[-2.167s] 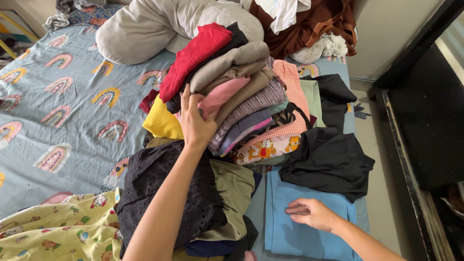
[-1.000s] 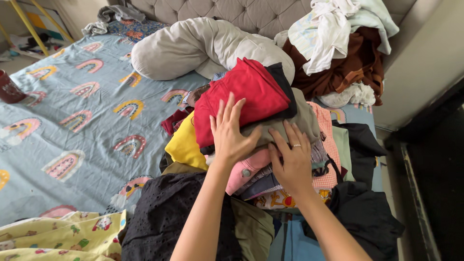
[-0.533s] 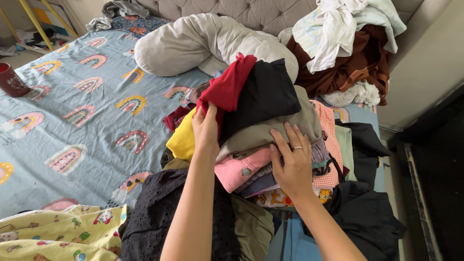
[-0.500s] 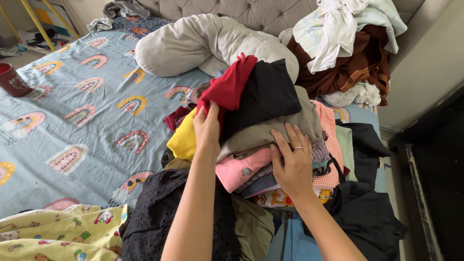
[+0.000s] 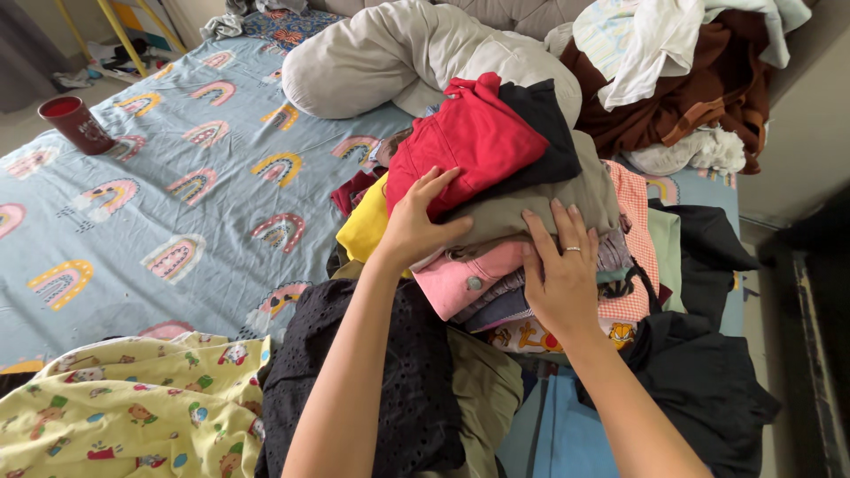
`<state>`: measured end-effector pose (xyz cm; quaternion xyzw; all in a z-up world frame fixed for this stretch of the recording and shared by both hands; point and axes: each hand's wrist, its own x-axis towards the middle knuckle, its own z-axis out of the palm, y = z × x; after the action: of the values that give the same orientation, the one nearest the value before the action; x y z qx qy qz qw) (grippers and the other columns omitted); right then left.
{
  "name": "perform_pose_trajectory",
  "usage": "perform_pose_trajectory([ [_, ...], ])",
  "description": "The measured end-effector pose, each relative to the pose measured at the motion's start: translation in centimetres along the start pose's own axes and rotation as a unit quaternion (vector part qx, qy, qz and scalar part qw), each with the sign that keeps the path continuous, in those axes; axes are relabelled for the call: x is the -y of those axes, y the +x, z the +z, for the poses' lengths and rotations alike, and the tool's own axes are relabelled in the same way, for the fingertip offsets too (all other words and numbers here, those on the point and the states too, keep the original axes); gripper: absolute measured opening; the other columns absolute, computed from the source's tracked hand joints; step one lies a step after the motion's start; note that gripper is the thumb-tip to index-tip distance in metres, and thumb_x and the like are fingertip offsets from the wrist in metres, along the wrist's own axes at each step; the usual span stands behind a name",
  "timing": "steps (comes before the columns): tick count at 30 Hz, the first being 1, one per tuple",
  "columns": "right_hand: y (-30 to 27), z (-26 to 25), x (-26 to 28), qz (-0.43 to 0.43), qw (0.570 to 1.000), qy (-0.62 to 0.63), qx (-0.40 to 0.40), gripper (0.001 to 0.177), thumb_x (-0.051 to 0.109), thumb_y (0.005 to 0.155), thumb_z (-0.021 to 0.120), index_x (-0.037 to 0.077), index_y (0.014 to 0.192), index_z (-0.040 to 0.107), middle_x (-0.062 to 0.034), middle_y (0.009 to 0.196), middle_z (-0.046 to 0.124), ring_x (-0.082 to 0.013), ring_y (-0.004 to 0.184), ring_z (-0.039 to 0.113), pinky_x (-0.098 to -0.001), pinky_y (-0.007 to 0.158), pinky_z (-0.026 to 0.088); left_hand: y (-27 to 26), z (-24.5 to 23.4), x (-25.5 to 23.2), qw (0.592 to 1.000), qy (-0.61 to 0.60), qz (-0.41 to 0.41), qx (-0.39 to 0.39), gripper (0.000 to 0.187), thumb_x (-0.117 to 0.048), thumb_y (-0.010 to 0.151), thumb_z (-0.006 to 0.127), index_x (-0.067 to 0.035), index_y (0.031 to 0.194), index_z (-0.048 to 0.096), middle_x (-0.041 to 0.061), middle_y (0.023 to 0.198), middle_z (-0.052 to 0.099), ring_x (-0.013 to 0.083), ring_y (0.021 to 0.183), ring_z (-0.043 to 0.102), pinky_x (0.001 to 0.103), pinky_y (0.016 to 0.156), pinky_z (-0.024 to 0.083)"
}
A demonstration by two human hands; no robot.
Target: The person folds various garments on a bed and places them into a wardrobe. They handle shirts, pants, and other clothing items, folding each one neatly before stacking them on shelves inside the wardrobe.
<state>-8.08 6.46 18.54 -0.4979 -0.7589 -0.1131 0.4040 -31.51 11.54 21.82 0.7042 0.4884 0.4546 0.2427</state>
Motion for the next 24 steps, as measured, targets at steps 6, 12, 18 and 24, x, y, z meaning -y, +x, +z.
perform_pose_trajectory([
  [6, -1.8, -1.1, 0.2, 0.005, 1.0, -0.009, 0.014, 0.065, 0.016, 0.085, 0.067, 0.012, 0.148, 0.053, -0.0231, 0.159, 0.039, -0.0459, 0.148, 0.033, -0.0647, 0.116, 0.027, -0.3, 1.5, 1.5, 0.997, 0.054, 0.039, -0.025, 0.088, -0.031, 0.074, 0.082, -0.018, 0.154, 0.047, 0.023, 0.162, 0.037, 0.0379, 0.152, 0.033, 0.045, 0.121, 0.031],
  [12, -11.8, 1.1, 6.1, 0.032, 0.989, 0.115, 0.084, 0.055, 0.016, 0.087, 0.067, 0.001, 0.138, 0.054, -0.024, 0.133, 0.058, -0.0397, 0.125, 0.053, -0.0503, 0.11, 0.042, -0.6, 0.6, 1.7, 0.996, 0.062, 0.05, -0.028, 0.087, -0.034, 0.078, 0.08, -0.011, 0.154, 0.044, 0.021, 0.158, 0.044, 0.0361, 0.149, 0.039, 0.044, 0.12, 0.033],
  [18, -16.2, 6.8, 9.4, 0.233, 0.911, 0.209, 0.268, 0.074, 0.043, 0.089, 0.073, -0.006, 0.139, 0.048, -0.0268, 0.125, 0.062, -0.0396, 0.12, 0.054, -0.0457, 0.104, 0.044, -2.3, -1.2, 1.6, 0.998, 0.045, 0.031, -0.014, 0.085, -0.035, 0.079, 0.078, -0.011, 0.154, 0.045, 0.02, 0.153, 0.052, 0.0337, 0.145, 0.047, 0.042, 0.119, 0.036],
  [24, -15.3, 7.3, 11.2, 0.286, 0.906, 0.205, 0.236, 0.101, 0.052, 0.074, 0.086, -0.012, 0.139, 0.044, -0.037, 0.128, 0.056, -0.0434, 0.12, 0.054, -0.0464, 0.103, 0.044, -3.2, -1.5, 1.4, 0.997, 0.073, 0.038, -0.015, 0.088, -0.035, 0.079, 0.08, -0.01, 0.155, 0.043, 0.021, 0.151, 0.053, 0.0352, 0.148, 0.043, 0.044, 0.119, 0.034],
])
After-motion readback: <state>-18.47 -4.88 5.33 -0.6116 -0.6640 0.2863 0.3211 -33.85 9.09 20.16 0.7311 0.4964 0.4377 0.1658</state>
